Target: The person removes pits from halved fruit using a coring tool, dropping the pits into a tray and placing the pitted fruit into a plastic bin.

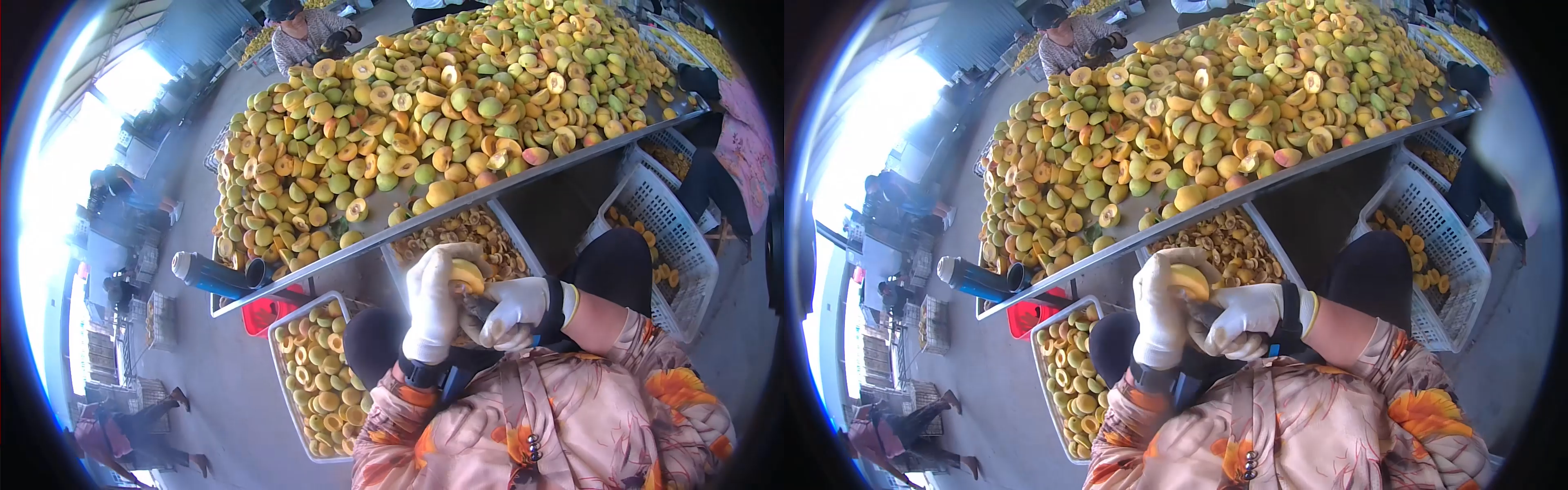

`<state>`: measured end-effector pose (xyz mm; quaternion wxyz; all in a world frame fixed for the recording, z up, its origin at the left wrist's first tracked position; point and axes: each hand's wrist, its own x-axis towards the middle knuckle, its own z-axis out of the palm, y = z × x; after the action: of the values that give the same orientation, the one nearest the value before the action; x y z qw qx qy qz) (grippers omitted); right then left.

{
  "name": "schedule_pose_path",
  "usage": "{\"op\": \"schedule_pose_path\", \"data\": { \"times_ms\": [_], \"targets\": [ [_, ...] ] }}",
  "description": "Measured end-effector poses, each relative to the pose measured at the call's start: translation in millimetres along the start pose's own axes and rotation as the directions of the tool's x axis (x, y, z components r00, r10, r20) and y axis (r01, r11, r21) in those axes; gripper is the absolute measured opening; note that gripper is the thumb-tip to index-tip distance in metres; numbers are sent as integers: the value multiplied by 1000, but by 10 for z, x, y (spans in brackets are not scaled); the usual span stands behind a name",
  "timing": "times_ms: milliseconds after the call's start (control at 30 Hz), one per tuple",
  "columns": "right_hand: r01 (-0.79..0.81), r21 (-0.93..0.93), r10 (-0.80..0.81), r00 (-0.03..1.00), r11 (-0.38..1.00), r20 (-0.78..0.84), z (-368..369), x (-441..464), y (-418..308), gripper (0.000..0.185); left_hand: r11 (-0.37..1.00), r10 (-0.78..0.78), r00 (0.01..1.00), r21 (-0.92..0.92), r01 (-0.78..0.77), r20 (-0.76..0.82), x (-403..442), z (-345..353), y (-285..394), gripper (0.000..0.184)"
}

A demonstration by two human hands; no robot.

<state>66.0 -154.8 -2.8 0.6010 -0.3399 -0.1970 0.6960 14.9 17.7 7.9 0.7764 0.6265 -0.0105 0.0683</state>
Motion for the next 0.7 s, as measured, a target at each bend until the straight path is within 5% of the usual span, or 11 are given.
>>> {"op": "schedule_pose_path", "data": {
  "times_ms": [100,267,333,367,400,467,500,533,600,700],
  "targets": [
    [35,142,-46,996,989,71,-61,-26,97,16,979,-71,997,-194,62,-39,17,108,-116,58],
    [50,46,-59,974,998,217,-114,-70,82,21,801,-293,952,-565,197,-83,76,80,-39,63],
    [71,-45,-62,983,996,171,-182,-101,60,22,895,-102,984,-446,25,-148,56,-20,-37,61],
    [74,-160,-75,997,984,-5,-178,-134,42,22,883,-58,978,-468,-43,-199,61,-103,-103,61],
    [-197,-429,11,917,882,-400,-177,-135,8,24,883,-59,971,-465,-57,-230,37,-175,-94,64],
    [-264,-912,-422,822,313,-383,-603,48,373,32,886,-59,955,-457,-84,-290,-15,-318,-75,69],
    [-445,-736,-201,770,509,-605,-398,62,200,38,860,-121,949,-508,-47,-292,-2,-478,-97,71],
    [-282,-788,-314,804,547,-506,-414,78,255,41,830,-180,940,-557,-12,-289,-6,-604,-107,73],
    [-55,-859,-631,654,509,-416,-380,264,421,40,903,-119,901,-423,-76,-417,-102,-755,-162,76],
    [-553,-815,-349,739,174,-576,-306,357,202,38,963,-34,906,-258,-83,-421,-207,-986,-240,77]
  ]
}}
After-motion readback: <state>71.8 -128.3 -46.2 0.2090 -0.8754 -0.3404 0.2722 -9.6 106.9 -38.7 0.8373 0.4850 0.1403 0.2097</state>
